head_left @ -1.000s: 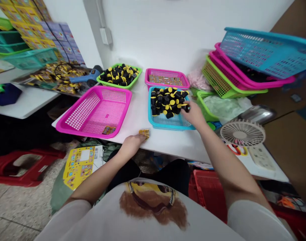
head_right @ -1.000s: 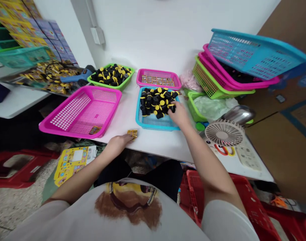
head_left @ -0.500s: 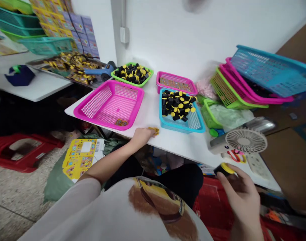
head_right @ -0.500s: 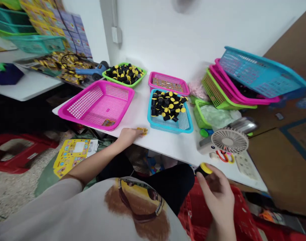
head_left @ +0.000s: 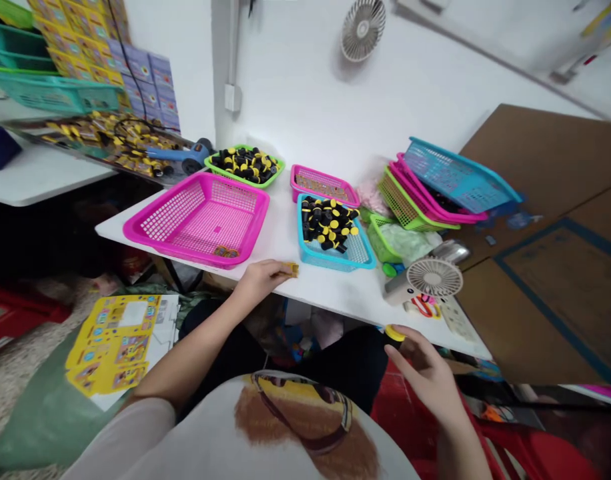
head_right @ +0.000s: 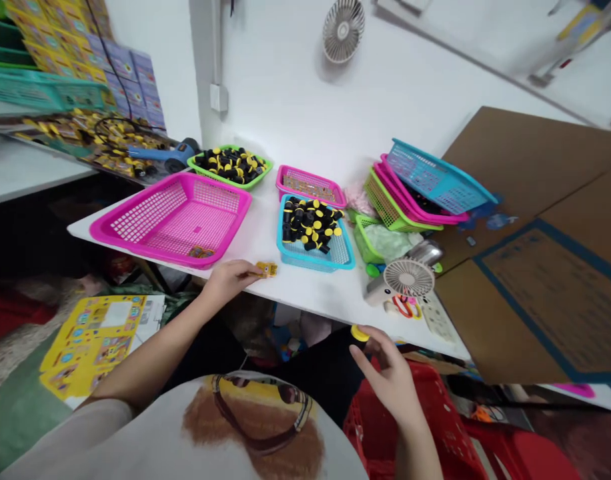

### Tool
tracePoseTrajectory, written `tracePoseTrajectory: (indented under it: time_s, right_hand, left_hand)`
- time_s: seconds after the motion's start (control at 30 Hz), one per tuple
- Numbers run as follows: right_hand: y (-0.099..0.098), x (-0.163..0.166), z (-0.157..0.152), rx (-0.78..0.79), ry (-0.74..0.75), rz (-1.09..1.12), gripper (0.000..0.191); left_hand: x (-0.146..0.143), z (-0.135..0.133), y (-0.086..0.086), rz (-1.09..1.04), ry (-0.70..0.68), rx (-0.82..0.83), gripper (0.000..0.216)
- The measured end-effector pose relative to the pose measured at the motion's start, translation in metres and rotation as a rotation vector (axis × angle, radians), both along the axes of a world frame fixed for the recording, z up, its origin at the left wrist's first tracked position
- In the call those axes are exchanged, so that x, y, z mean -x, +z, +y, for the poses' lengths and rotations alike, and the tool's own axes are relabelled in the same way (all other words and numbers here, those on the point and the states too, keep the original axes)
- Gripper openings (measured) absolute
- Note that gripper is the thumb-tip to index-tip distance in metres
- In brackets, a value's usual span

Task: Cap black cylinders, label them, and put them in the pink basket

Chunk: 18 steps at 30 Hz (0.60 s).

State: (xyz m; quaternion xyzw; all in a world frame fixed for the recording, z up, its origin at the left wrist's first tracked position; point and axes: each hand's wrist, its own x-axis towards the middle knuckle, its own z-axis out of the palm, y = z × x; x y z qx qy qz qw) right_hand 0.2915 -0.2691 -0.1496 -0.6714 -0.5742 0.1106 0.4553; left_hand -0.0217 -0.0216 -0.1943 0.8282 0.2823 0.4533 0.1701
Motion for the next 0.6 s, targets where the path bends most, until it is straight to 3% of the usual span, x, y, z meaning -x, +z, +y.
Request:
tracePoseTrajectory:
  time_s: [0.2, 0.37, 0.5, 0.6]
  right_hand:
    - [0.018, 0.020, 0.034, -0.173, 0.088, 0.063, 0.037]
    - [0.033, 0.066, 0.076, -0.268, 0.235, 0.161, 0.036]
    - [0.052, 0.100, 0.085, -0.304, 0.362, 0.155, 0.032]
    - [0.063, 0.109, 0.082, -0.345, 0.373, 0.183, 0.027]
  left_hand:
    - [0.027, -0.027, 0.024, -0.118, 0.016, -0.190, 0.025]
    - [0.039, -0.044, 0.049, -0.170, 0.129, -0.302, 0.029]
    - [0.039, -0.062, 0.068, -0.178, 0.158, -0.348, 0.035]
    - [0.038, -0.068, 0.075, -0.104, 0.186, -0.383, 0.057]
